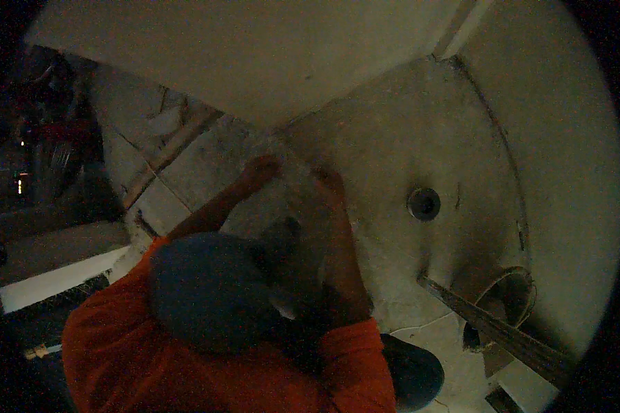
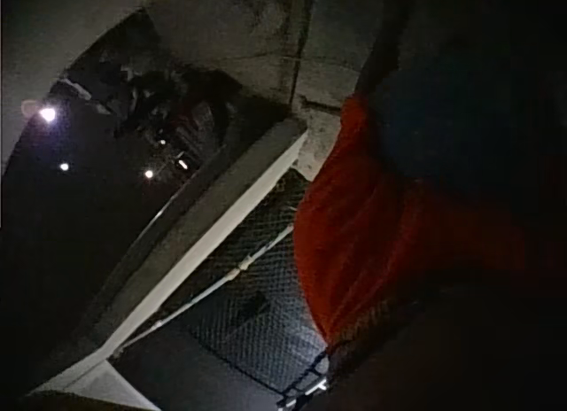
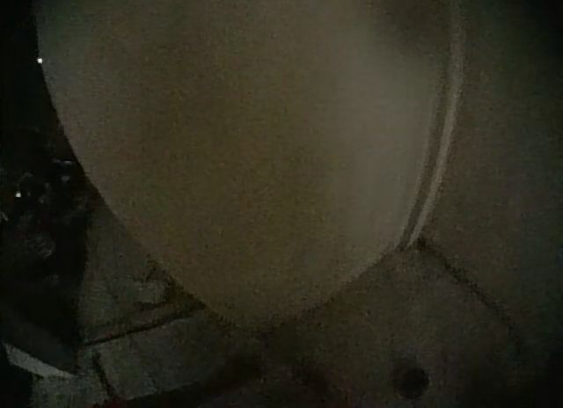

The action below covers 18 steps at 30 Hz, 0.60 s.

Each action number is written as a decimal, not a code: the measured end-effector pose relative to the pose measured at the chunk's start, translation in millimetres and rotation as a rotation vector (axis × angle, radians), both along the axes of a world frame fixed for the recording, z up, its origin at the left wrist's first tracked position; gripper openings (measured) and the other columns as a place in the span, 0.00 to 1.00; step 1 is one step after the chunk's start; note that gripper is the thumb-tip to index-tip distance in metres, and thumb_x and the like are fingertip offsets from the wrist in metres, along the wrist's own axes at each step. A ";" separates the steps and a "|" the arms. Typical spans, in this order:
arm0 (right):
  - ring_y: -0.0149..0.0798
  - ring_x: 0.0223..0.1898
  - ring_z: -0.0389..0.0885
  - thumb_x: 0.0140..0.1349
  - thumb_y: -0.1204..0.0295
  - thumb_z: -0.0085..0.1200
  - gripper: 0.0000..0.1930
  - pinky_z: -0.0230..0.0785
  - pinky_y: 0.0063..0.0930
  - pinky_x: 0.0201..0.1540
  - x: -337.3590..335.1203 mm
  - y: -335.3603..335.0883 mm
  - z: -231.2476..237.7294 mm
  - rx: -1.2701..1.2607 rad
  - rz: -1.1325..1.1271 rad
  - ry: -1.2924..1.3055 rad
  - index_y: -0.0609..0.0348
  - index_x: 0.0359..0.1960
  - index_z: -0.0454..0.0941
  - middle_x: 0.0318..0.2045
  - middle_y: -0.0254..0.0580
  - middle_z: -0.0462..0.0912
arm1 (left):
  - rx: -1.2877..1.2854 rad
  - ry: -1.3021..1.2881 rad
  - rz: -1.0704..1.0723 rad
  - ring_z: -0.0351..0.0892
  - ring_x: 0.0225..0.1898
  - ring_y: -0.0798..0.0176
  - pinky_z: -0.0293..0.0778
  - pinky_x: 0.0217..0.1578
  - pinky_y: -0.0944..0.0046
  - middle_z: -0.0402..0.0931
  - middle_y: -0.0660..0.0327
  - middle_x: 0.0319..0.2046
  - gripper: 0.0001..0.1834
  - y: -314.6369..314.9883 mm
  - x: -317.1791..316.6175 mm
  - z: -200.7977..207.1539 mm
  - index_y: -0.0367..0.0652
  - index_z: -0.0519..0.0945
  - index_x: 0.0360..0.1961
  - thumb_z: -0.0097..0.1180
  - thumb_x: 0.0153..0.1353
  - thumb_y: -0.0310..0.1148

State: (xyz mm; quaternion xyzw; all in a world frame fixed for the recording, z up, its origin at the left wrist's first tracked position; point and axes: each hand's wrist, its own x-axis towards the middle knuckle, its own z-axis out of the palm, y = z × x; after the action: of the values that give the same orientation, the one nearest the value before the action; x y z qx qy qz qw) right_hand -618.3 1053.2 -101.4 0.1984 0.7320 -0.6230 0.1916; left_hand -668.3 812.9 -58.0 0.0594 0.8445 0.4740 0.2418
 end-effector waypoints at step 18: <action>0.28 0.27 0.73 0.68 0.67 0.54 0.08 0.68 0.26 0.30 22.2 -71.1 43.9 -0.425 -0.421 -0.192 0.56 0.42 0.79 0.29 0.31 0.77 | 0.346 -0.448 0.230 0.69 0.25 0.73 0.66 0.28 0.68 0.77 0.66 0.28 0.11 6.2 17.0 29.3 0.41 0.83 0.37 0.58 0.67 0.38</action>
State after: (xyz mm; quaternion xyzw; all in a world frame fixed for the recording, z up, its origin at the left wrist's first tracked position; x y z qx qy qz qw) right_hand -596.1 982.1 -57.4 0.3588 0.5068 -0.7666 0.1637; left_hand -651.3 819.1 -28.7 -0.1024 0.6780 0.6366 0.3530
